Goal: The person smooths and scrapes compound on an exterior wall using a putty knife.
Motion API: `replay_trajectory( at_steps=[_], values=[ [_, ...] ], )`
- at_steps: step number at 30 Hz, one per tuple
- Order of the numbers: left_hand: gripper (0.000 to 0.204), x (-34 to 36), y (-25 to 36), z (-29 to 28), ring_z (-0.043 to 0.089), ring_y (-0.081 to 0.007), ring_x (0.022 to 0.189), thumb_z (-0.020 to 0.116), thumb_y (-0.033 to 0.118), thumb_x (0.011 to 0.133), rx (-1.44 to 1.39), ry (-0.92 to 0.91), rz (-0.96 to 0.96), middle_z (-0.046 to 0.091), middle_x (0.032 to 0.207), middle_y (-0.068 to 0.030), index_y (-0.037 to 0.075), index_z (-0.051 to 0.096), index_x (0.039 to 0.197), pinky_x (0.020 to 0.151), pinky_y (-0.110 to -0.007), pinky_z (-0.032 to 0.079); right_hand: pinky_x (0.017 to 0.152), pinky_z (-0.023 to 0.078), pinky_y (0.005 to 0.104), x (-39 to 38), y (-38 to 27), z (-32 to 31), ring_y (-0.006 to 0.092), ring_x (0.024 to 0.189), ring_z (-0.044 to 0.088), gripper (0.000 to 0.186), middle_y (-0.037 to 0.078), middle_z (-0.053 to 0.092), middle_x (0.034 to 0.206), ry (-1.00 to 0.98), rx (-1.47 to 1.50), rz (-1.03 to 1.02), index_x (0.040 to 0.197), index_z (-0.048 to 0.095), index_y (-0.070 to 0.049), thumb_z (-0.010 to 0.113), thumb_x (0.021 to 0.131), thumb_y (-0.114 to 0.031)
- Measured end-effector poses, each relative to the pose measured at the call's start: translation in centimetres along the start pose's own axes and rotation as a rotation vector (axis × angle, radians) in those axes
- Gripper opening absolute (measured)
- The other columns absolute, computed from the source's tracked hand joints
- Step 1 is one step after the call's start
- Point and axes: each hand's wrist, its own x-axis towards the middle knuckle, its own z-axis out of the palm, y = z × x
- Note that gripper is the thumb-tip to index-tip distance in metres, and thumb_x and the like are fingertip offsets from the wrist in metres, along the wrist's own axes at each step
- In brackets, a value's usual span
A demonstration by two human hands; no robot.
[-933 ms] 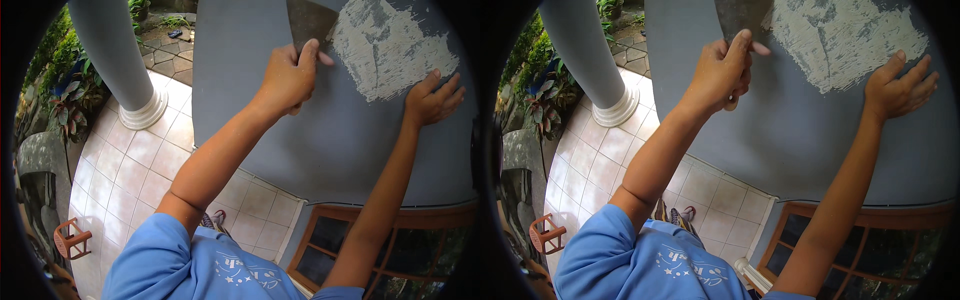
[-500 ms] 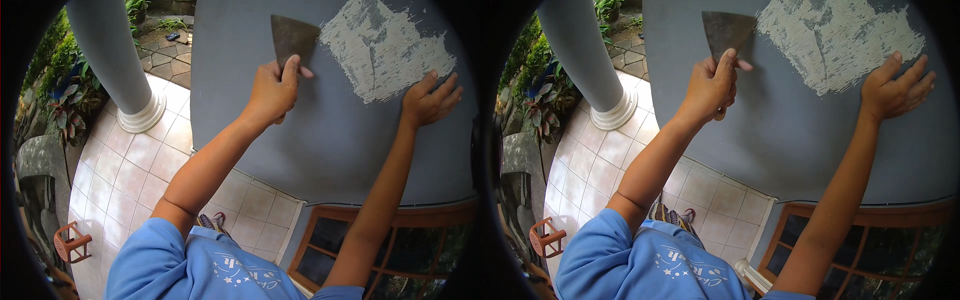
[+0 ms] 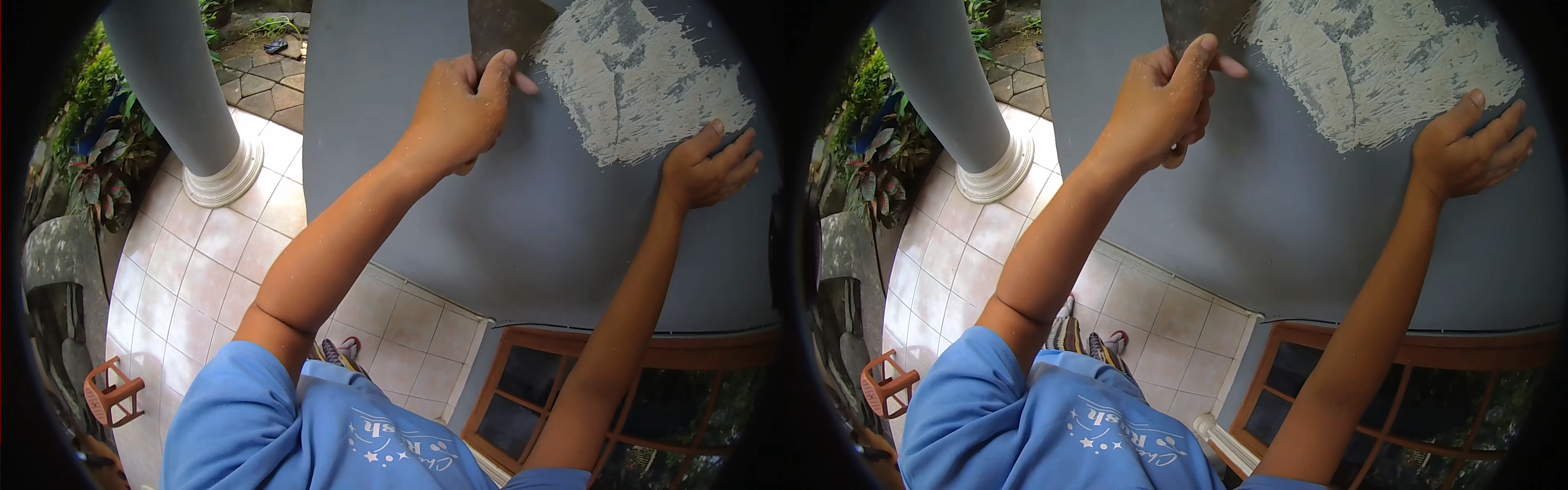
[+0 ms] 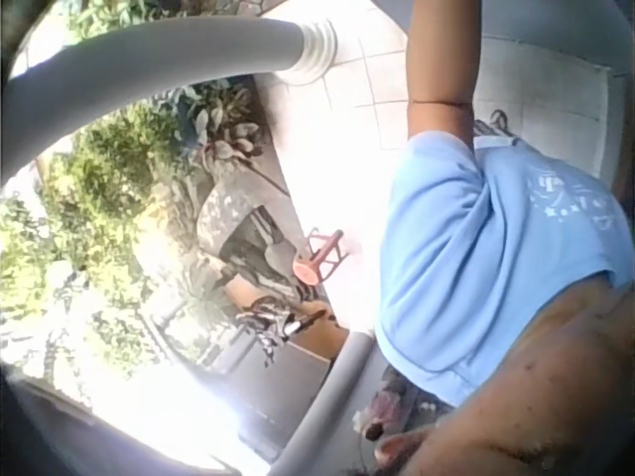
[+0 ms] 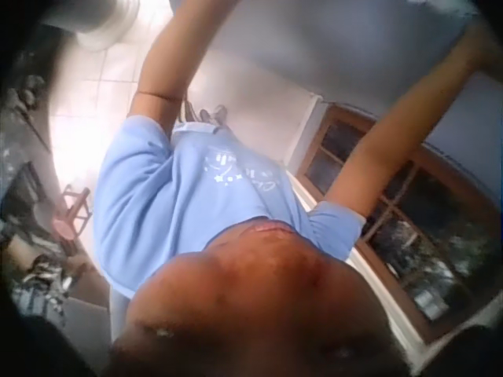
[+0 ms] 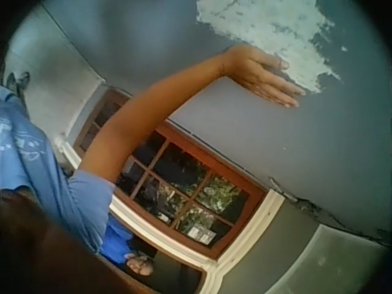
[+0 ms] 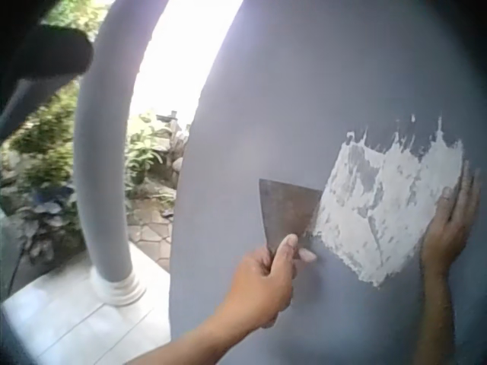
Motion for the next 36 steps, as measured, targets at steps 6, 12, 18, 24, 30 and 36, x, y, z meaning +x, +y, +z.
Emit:
replay_trajectory(
  at_steps=[6, 12, 18, 24, 30, 36],
  values=[
    [0.046, -1.8, -4.9, -1.2, 0.033, -0.0032, 0.036, 0.046, 0.046, 0.101, 0.059, 0.041, 0.040, 0.038, 0.047, 0.0048, 0.004, 0.064, 0.092, 0.031, -0.021, 0.018, 0.109, 0.028, 0.0614, -0.9, -0.1, 0.7, 0.0491, 0.138, 0.031, 0.064, 0.033, 0.036, 0.144, -0.004, 0.020, 0.004, 0.141, 0.047, -0.006, 0.048, 0.096, -0.051],
    [0.045, -1.0, -1.1, -0.7, 0.033, -0.0029, 0.037, 0.047, 0.044, 0.101, 0.003, -0.018, -0.084, 0.038, 0.050, 0.0065, 0.003, 0.064, 0.091, 0.031, -0.021, 0.018, 0.110, 0.027, 0.0605, -0.3, 0.0, 0.2, 0.0490, 0.138, 0.030, 0.065, 0.033, 0.035, 0.144, -0.025, 0.016, 0.014, 0.141, 0.046, -0.005, 0.048, 0.095, -0.050],
    [0.044, -1.6, -3.2, -0.9, 0.032, -0.0023, 0.036, 0.049, 0.043, 0.101, 0.052, 0.033, -0.001, 0.038, 0.051, 0.0069, 0.003, 0.064, 0.090, 0.031, -0.022, 0.018, 0.110, 0.027, 0.0596, -0.9, -0.2, 0.2, 0.0484, 0.139, 0.029, 0.064, 0.034, 0.033, 0.145, -0.035, 0.014, 0.041, 0.142, 0.045, -0.004, 0.048, 0.096, -0.049],
    [0.042, -0.5, -2.8, 0.0, 0.032, -0.0021, 0.036, 0.050, 0.041, 0.100, 0.077, 0.052, 0.083, 0.039, 0.051, 0.0066, 0.004, 0.065, 0.090, 0.031, -0.021, 0.020, 0.110, 0.026, 0.0594, 0.4, -0.3, -0.6, 0.0480, 0.139, 0.029, 0.065, 0.034, 0.031, 0.146, -0.047, 0.004, 0.022, 0.142, 0.045, -0.004, 0.047, 0.096, -0.050],
    [0.043, -1.8, -4.0, -0.6, 0.032, -0.0022, 0.036, 0.050, 0.042, 0.101, 0.076, 0.055, 0.102, 0.038, 0.050, 0.0064, 0.004, 0.065, 0.089, 0.030, -0.022, 0.021, 0.110, 0.027, 0.0592, -0.9, -0.4, 0.1, 0.0474, 0.139, 0.029, 0.064, 0.034, 0.032, 0.146, -0.042, 0.015, 0.041, 0.142, 0.045, -0.005, 0.048, 0.096, -0.050],
    [0.043, -1.6, -3.3, -1.2, 0.031, -0.0019, 0.036, 0.050, 0.043, 0.101, -0.015, 0.053, -0.096, 0.036, 0.049, 0.0075, 0.004, 0.065, 0.091, 0.031, -0.021, 0.017, 0.110, 0.027, 0.0591, -0.1, -0.4, 0.0, 0.0472, 0.140, 0.028, 0.063, 0.034, 0.033, 0.146, -0.041, 0.010, 0.031, 0.142, 0.045, -0.005, 0.048, 0.096, -0.049]
  ],
)
